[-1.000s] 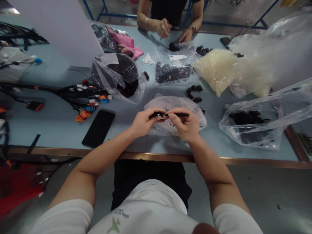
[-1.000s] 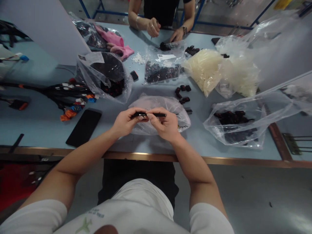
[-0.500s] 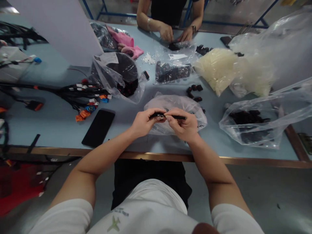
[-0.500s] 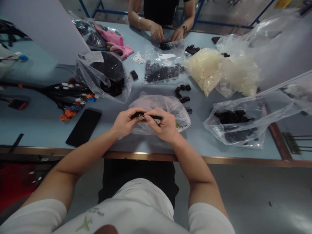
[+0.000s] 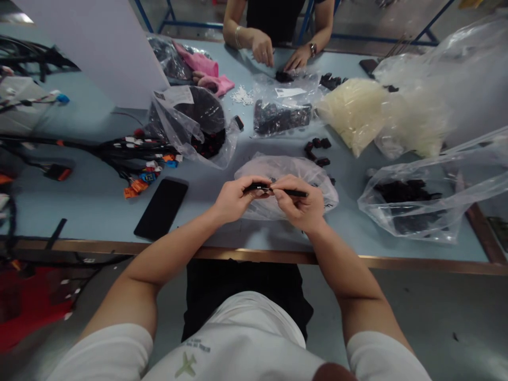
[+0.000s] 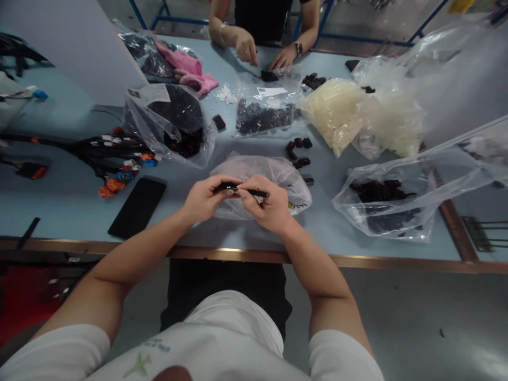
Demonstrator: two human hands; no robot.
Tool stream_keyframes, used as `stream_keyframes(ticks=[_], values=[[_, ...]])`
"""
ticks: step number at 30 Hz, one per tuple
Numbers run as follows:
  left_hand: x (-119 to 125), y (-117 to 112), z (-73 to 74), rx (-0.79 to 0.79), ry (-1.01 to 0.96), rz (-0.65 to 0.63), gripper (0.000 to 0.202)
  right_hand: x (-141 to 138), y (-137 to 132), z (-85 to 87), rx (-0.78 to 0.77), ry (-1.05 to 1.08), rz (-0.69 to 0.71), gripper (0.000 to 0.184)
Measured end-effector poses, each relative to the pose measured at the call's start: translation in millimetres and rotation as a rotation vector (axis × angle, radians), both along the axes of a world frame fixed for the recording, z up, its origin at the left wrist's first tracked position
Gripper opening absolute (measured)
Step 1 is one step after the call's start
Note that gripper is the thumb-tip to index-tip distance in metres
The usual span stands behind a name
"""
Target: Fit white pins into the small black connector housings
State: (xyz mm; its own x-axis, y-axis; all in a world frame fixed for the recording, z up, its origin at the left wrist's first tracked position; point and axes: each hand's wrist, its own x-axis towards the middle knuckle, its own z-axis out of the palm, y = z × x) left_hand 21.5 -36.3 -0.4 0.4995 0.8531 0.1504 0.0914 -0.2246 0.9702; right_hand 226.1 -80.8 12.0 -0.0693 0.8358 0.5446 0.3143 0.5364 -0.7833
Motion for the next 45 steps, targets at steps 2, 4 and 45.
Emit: stream_keyframes(ticks=[2,4,45], values=[[0,0,1.0,0.031,0.022,0.010,0.028,0,0,-0.1,0.006,-0.003,0.009,0.013],[-1,1,1.1,0.043,0.037,0.014,0.028,0,0,0.1,-0.006,-0.015,0.015,0.014],[-38,61,-0.5,0.305,1.011,0.633,0.038,81,35,7.3,-0.036,-0.695,-0.738,0.028]])
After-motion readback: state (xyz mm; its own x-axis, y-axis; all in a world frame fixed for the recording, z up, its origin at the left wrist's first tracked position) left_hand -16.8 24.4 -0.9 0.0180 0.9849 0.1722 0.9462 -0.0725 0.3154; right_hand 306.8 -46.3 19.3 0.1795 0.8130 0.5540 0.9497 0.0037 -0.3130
